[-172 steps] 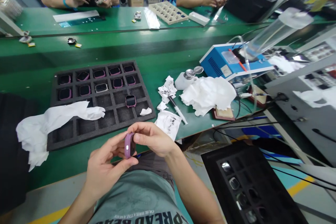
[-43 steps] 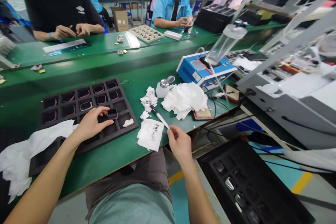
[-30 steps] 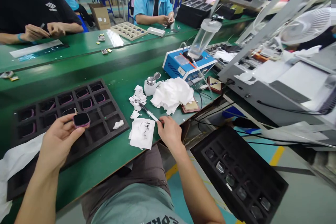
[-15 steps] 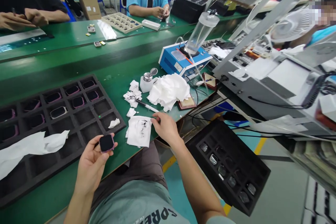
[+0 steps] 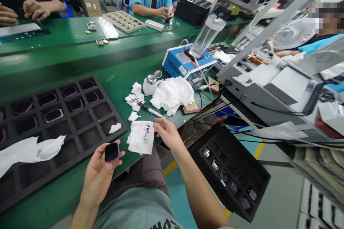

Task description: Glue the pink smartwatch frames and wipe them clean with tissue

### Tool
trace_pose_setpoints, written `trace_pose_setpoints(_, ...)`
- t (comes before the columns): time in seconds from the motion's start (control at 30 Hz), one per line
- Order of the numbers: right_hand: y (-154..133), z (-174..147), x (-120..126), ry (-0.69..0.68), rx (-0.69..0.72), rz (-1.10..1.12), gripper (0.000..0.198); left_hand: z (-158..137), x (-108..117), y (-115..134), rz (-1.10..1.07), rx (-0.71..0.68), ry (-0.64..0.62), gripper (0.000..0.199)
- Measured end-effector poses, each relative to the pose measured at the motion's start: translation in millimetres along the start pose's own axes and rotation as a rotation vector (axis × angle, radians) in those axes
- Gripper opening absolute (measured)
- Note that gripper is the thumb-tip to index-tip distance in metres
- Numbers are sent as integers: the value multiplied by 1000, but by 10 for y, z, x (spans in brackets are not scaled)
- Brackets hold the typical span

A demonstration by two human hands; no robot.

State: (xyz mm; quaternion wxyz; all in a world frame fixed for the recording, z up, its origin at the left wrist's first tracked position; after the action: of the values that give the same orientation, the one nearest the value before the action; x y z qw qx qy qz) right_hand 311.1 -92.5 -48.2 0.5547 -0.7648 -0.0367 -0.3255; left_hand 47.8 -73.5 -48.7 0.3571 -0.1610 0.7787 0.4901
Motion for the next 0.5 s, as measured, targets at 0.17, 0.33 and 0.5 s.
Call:
trace_pose_setpoints(0.17, 26, -161, -124, -71, -169, 344, 55, 37, 43, -42, 24, -1, 7, 46)
trace_pose_setpoints(0.33, -88, -168, -93, 3, -156, 474, 44, 40, 11, -43, 31, -19, -13, 46)
trace_pose_setpoints(0.5, -187, -255, -175, -140, -129, 527, 43, 28, 18, -35, 56, 9, 1, 46)
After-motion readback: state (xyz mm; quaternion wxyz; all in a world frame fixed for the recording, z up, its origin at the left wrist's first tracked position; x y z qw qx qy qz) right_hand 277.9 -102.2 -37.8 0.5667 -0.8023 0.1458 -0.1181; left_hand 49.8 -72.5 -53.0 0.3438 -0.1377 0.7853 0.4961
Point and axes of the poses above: each hand's wrist, its own z-axis towards the middle knuckle, its own x-axis out of the back of the hand, y = z × x, the point moved 1 cm from there along z, towards the middle knuckle, and after that the axes turned 13 degrees about -z, right-handed, at the moved point
